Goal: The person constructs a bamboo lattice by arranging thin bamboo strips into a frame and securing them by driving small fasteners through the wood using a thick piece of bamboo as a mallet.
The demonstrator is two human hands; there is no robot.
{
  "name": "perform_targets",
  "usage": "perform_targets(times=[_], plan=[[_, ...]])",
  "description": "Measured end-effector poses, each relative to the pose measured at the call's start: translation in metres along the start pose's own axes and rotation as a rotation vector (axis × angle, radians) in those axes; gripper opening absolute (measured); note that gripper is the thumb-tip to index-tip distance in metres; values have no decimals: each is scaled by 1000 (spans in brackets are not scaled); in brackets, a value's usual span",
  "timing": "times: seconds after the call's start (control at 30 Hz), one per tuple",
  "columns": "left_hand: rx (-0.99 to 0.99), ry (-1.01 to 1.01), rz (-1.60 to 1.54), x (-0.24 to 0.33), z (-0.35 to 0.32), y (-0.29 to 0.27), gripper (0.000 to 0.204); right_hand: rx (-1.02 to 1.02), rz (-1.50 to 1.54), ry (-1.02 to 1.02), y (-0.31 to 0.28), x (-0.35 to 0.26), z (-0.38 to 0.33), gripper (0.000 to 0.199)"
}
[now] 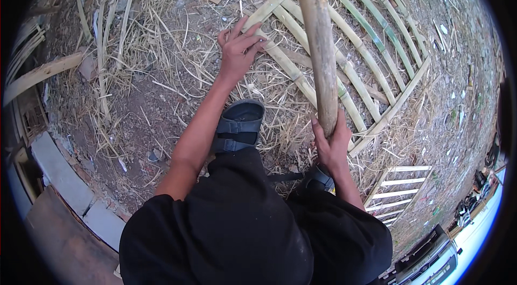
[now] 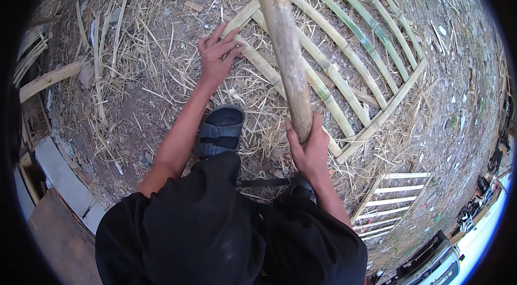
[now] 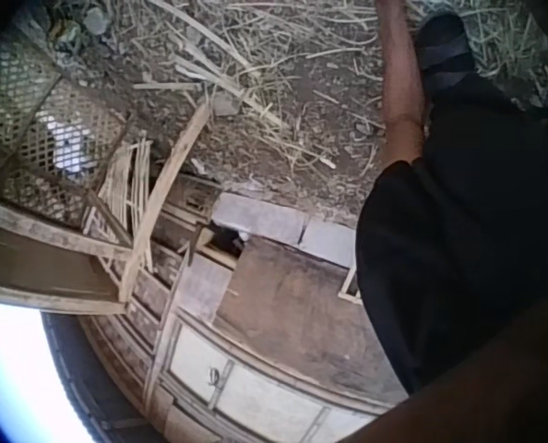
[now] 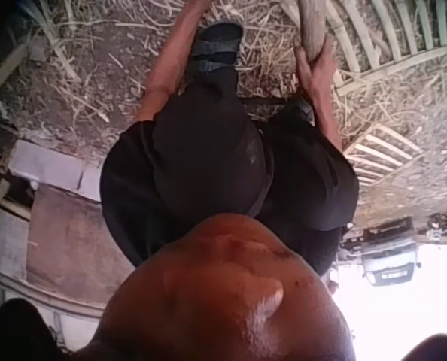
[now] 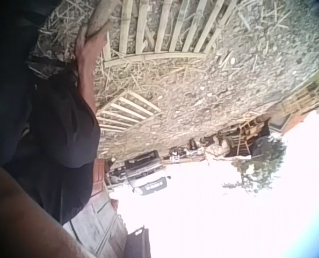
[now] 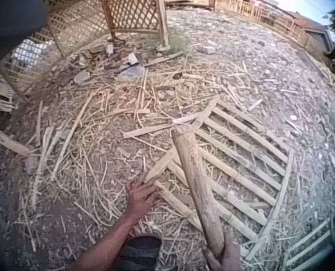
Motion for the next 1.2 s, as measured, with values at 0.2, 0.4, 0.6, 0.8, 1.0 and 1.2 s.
perform_targets(times=[0.2, 0.4, 0.6, 0.8, 1.0, 1.2], plan=[[-138, 22, -7, -2, 10, -4, 12, 44, 94, 163, -8, 14, 1, 34], [-117, -1, -121, -1, 13, -2, 12, -95, 101, 181, 21, 21, -4, 38], [-153, 20, 75, 10, 1, -12, 49, -85, 133, 127, 26, 16, 9, 41], [-414, 239, 329, 2, 17, 2, 69, -21, 222, 184, 23, 36, 11, 37], [-501, 347, 280, 10, 33, 5, 61, -23, 241, 196, 26, 39, 7, 37], [-526, 399, 273, 16, 39, 9, 52, -47, 202, 196, 27, 38, 9, 40]])
Point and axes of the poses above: each hand's wrist, its own z-axis towards the middle knuckle, its own y-axis out of the palm, x = y × z, the point moved 9 cm from there along z, towards the middle knuckle, and after that the axes turned 2 degrees about -y, right-handed, at the moved point
